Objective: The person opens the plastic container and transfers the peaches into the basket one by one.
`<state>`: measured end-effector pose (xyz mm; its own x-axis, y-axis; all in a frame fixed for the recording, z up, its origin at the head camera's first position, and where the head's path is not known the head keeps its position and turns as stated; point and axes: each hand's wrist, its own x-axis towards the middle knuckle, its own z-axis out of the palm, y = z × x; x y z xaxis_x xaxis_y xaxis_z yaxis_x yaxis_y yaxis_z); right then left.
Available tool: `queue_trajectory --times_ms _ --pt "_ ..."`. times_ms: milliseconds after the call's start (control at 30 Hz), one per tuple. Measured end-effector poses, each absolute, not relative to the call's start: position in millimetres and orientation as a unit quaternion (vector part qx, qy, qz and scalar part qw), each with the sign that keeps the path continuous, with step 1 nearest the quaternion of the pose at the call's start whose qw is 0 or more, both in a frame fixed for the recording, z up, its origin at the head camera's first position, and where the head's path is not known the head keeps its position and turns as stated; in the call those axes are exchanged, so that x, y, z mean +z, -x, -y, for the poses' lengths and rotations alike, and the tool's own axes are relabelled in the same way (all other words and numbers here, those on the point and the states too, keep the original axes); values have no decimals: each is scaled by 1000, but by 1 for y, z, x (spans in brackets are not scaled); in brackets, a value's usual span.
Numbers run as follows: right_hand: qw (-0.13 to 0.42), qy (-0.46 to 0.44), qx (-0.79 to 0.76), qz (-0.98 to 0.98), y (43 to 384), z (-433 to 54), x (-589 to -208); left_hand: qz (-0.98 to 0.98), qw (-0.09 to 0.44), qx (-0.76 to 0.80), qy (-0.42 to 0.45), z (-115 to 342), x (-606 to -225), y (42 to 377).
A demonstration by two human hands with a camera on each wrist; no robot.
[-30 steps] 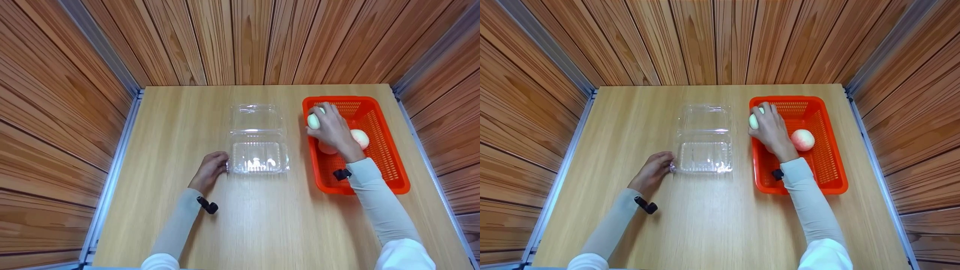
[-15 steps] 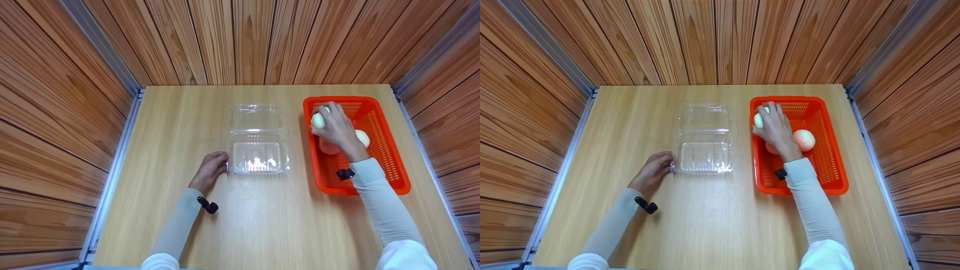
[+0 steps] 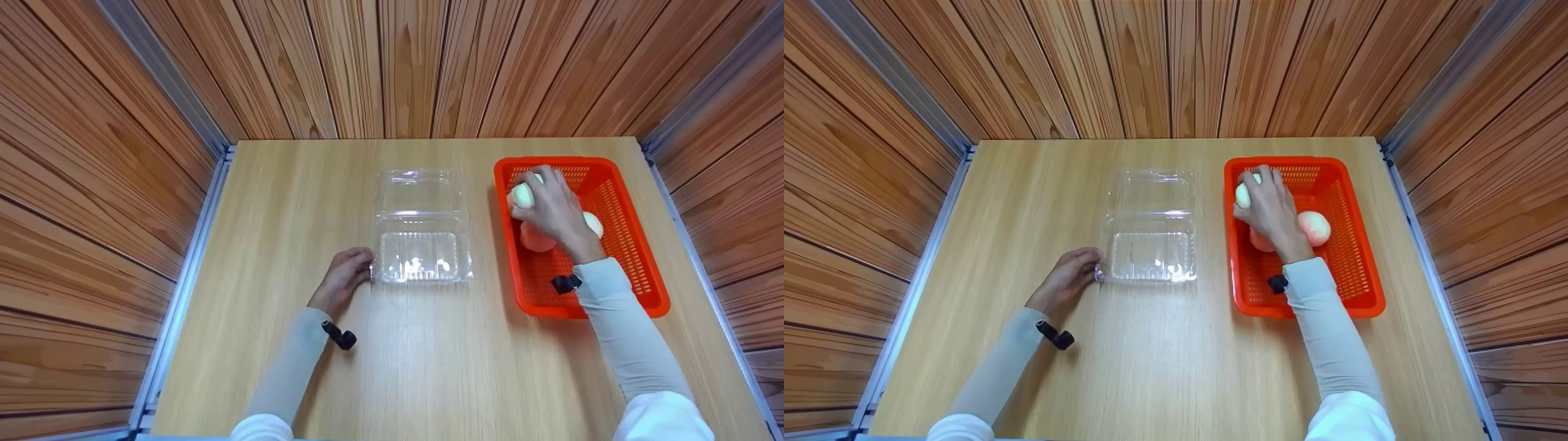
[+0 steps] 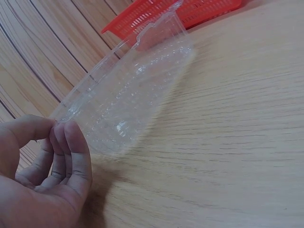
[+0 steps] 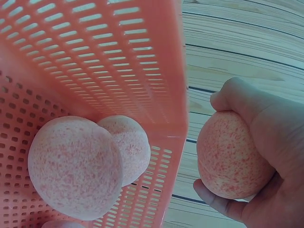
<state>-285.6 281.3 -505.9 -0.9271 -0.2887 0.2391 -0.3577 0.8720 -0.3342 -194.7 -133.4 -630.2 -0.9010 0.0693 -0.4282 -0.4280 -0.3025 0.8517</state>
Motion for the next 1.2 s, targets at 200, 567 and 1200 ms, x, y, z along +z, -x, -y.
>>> queue_trajectory --times_ms 200,567,1200 --pt "77 -153 198 965 286 -285 -506 -574 160 787 162 135 -631 194" --pt "65 -141 204 967 288 -293 -508 -573 155 789 161 135 -633 194" --pt "55 -123 210 968 291 -309 -513 -566 150 795 160 134 -632 194"
